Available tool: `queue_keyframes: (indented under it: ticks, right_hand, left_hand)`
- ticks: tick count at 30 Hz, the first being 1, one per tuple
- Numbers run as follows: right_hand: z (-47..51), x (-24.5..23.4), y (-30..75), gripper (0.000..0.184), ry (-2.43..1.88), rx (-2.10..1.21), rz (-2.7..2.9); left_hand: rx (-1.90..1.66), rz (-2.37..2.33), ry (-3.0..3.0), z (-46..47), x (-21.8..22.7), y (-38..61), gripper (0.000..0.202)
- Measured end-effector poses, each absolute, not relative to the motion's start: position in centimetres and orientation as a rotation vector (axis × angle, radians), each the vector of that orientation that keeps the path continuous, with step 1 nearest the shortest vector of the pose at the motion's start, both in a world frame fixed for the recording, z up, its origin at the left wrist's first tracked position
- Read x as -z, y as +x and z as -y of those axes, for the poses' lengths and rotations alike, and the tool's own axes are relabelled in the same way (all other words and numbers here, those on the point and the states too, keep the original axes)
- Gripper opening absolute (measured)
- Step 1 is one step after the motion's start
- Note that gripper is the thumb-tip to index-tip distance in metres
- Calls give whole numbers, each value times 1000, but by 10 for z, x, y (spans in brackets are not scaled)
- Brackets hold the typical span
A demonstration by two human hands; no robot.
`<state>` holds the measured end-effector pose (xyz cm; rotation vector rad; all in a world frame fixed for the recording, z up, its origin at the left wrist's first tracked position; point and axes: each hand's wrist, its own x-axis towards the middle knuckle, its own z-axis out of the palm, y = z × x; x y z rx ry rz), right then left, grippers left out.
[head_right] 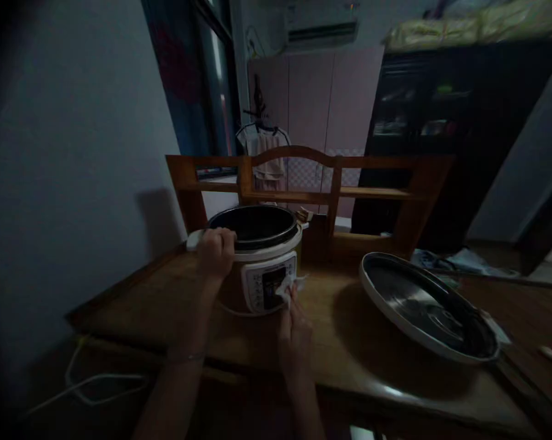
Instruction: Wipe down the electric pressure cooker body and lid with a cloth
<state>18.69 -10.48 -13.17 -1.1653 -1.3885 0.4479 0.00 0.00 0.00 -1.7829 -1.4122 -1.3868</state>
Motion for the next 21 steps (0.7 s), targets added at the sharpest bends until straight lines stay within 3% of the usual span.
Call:
queue_keyframes:
  ticks: [21]
  right_hand:
    - [133,152,148,50,-1236,-503,1261]
  left_hand:
    - [1483,1356,-1801,0,2,1,37]
